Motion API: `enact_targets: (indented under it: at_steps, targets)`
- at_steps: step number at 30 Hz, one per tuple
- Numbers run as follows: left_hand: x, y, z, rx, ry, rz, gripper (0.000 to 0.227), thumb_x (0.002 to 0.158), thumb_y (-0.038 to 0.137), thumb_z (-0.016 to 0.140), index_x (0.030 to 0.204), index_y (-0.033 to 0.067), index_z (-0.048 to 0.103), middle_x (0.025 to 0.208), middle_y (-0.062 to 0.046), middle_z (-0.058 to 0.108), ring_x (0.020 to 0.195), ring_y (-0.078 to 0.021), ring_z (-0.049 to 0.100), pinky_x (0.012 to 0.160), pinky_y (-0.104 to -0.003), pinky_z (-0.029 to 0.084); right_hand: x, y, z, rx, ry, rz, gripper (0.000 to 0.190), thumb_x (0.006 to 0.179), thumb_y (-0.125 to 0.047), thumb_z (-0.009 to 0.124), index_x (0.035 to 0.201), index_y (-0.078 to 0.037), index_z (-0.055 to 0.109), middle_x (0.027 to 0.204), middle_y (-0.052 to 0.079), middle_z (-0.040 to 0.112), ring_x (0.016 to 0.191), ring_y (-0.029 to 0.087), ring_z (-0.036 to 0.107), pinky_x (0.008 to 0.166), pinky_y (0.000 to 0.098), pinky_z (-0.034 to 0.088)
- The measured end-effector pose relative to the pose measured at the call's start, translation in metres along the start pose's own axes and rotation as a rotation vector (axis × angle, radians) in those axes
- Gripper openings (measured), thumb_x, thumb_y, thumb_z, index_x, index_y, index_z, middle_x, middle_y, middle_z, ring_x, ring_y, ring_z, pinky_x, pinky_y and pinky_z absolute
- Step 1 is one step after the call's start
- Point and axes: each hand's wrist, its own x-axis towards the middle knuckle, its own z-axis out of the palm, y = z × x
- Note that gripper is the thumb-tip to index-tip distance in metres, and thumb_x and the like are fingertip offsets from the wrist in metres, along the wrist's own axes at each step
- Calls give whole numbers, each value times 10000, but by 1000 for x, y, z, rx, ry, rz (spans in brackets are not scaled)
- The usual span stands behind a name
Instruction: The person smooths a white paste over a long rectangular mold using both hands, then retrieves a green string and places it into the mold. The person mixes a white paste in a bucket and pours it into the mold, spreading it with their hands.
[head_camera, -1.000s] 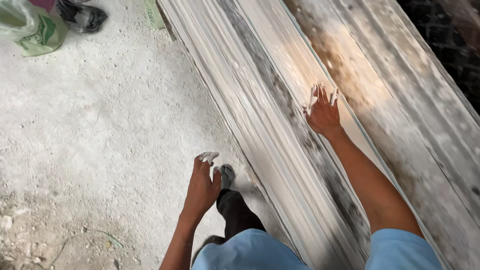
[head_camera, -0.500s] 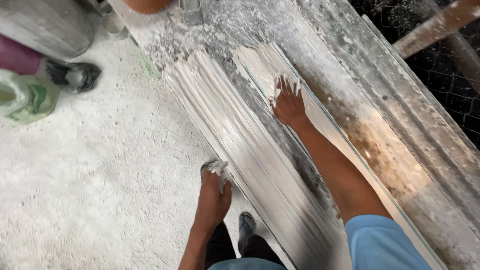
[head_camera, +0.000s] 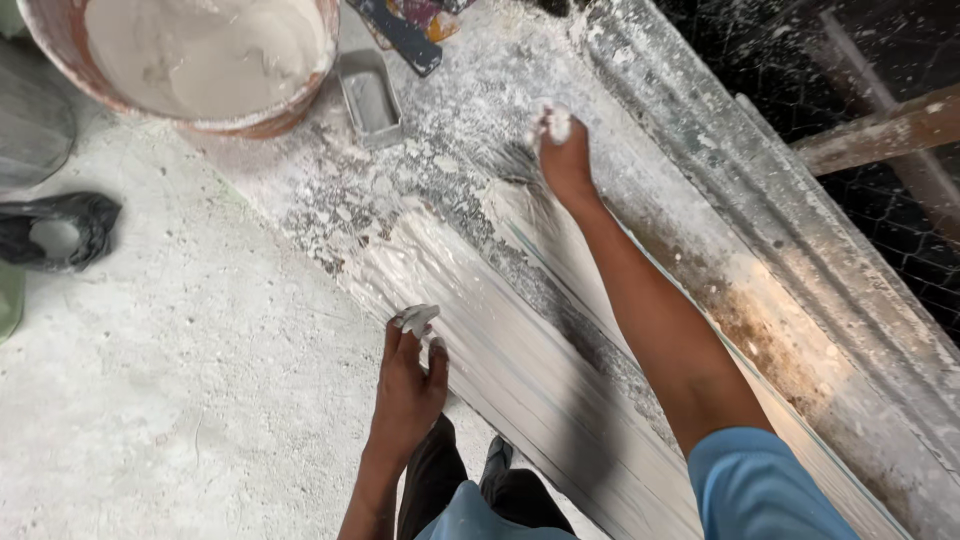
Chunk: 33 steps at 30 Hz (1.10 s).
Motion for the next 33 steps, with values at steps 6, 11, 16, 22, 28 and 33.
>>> enact_targets:
  at_steps: [6,11,16,22,28,33]
  targets:
    - [22,1,-7,77,30,182,417,925,29,593,1340,8,557,1282,-224,562,1031,-390,640,874,-432,529,11,69,7,42,338,506,346,1074,-307,574,1244,-6,563,974,74,618,891,198,604,753,365,495]
    - [28,-5,1,110,7,333,387,931,15,596,1316,-19,572,1270,-235,571,1115,-421,615,904,-442,520,1,89,-23,1217,250,496,464,1081,-505,407,807,-152,533,696,37,521,653,222,494,540,381,368]
    - [44,-19,19,237,-25,490,336,939,51,641,1268,3,593,1227,-189,605,1106,-407,624,966,-444,515,-83,65,-102,764,-16,469,449,1054,-472,341,989,-143,640,930,33,667,883,181,628,841,341,544]
    - [72,-11,80,110,-264,360,386,878,39,605,1261,-15,594,1202,-182,515,952,-265,642,700,-341,565,-249,36,-215,-217,232,441,341,796,-200,781,1023,-20,601,891,134,686,835,263,660,758,415,546]
    - [63,-4,167,297,-432,473,327,914,102,627,1219,-14,623,1100,-179,558,791,-274,631,674,-373,523,-399,40,-360,-343,503,555,412,803,-213,831,1106,9,661,1042,190,733,959,305,709,834,411,558]
    - [16,7,259,315,-567,589,365,935,166,630,1234,-41,592,1111,-187,555,811,-287,625,650,-381,532,-498,23,-484,-234,904,452,222,921,-104,683,1120,-8,704,981,91,760,927,157,681,831,291,535]
